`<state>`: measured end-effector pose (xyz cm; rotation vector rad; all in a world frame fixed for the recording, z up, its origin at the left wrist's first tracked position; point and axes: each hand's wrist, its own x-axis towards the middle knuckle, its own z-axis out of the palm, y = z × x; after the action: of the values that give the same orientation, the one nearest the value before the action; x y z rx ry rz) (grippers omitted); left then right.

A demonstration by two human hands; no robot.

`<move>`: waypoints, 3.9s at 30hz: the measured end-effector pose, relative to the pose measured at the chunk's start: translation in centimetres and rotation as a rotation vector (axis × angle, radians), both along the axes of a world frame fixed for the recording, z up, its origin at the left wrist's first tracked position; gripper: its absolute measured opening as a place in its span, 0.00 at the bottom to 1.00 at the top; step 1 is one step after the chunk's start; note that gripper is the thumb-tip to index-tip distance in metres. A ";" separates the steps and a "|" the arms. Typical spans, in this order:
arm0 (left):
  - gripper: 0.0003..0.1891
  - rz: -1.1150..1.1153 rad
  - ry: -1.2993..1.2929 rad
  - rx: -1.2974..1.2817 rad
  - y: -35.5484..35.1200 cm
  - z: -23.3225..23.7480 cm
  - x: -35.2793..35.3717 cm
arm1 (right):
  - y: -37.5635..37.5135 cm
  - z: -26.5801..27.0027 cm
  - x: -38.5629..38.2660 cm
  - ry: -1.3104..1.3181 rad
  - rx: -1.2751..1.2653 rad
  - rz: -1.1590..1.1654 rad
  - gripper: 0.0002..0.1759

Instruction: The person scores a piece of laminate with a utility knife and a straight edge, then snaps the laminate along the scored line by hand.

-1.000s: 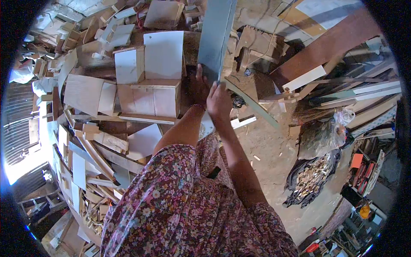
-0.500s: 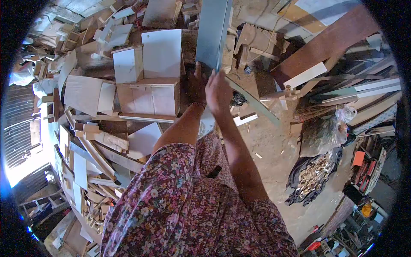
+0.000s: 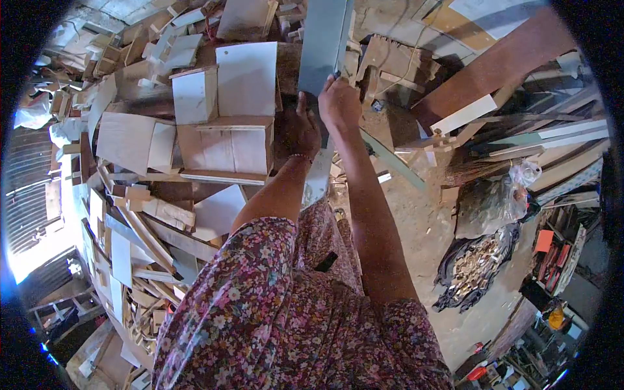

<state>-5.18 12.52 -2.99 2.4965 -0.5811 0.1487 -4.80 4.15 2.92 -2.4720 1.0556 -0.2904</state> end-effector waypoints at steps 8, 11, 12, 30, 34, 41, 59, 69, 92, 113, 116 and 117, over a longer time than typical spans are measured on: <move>0.22 0.061 0.136 -0.089 -0.3 -2.4 0.1 | 3.3 -0.4 -5.4 0.001 0.168 -0.036 0.18; 0.22 0.028 -0.045 -0.321 -1.3 -4.6 0.3 | 2.9 -0.1 -5.4 -0.003 0.152 -0.051 0.17; 0.22 0.024 -0.256 -0.498 -1.6 -5.6 0.3 | 2.2 -0.1 -4.9 -0.017 0.094 -0.032 0.16; 0.25 0.009 -0.069 -0.190 -1.0 -3.7 0.3 | 2.0 -0.2 -5.0 -0.020 0.152 -0.025 0.18; 0.24 0.017 0.176 -0.231 -0.3 -1.1 0.2 | 1.3 0.5 -2.2 -0.067 0.122 -0.047 0.15; 0.23 0.088 0.481 -0.165 -0.5 -1.4 0.3 | 3.6 -1.8 -5.5 -0.093 0.021 -0.027 0.15; 0.24 0.119 -0.303 -0.075 -0.3 -3.9 0.6 | 4.1 -2.2 -6.3 -0.056 0.020 -0.053 0.16; 0.20 0.139 0.874 -1.191 -1.5 3.2 -0.6 | 0.9 0.7 -1.6 -0.118 0.153 -0.062 0.17; 0.24 0.045 0.218 -0.066 -0.2 0.2 -0.1 | 3.9 -1.4 -5.9 -0.075 0.059 -0.028 0.17; 0.24 0.014 0.121 -0.043 0.1 -2.0 0.2 | 3.3 -0.9 -5.7 0.024 0.104 -0.023 0.18; 0.24 0.102 0.237 -0.207 -0.8 -3.1 0.0 | 1.5 0.7 -3.8 -0.002 0.171 0.013 0.18; 0.24 0.102 0.236 -0.208 -0.7 -3.0 0.0 | 1.3 0.7 -3.0 -0.030 0.142 -0.019 0.17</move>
<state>-5.16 11.77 -5.98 2.2987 -0.3236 -0.0459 -7.80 5.47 3.63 -2.3260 1.0507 -0.2495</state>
